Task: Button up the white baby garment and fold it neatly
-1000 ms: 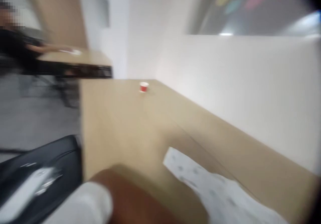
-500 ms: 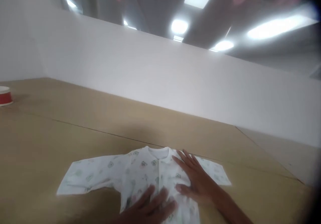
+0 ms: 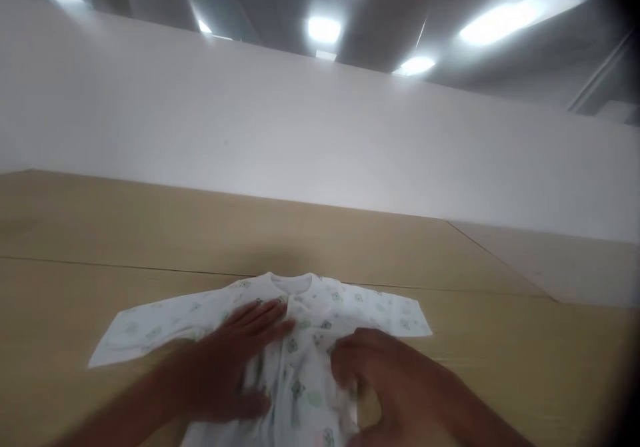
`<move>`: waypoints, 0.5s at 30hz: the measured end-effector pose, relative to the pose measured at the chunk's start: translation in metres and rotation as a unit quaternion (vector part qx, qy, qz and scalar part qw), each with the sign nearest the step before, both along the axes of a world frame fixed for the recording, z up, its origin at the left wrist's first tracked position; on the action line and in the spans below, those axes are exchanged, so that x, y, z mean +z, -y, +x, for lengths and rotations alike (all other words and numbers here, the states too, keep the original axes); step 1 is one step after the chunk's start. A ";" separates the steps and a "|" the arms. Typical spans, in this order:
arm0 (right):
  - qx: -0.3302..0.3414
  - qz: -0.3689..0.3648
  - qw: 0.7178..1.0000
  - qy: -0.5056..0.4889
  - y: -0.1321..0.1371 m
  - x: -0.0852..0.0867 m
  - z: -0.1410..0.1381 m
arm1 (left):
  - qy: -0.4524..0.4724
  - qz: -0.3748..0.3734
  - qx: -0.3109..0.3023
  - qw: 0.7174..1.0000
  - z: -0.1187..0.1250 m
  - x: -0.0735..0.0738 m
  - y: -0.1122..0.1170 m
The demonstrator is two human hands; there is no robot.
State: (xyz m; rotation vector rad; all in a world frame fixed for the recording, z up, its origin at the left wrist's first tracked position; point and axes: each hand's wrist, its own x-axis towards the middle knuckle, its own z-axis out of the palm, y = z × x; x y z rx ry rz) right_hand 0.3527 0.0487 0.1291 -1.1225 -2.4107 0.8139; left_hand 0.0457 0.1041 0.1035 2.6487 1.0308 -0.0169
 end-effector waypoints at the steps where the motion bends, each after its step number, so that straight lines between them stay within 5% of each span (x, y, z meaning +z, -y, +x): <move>1: 0.006 0.008 0.999 0.032 0.005 -0.001 -0.001 | -0.014 -0.001 0.004 1.000 -0.002 0.000 -0.002; 8: 0.051 0.012 0.997 0.061 0.006 -0.010 -0.008 | 0.005 0.058 0.000 0.998 -0.010 -0.008 -0.009; 15: -0.066 0.012 0.983 0.169 0.033 0.008 0.009 | -0.003 0.077 0.045 0.996 0.001 -0.016 -0.012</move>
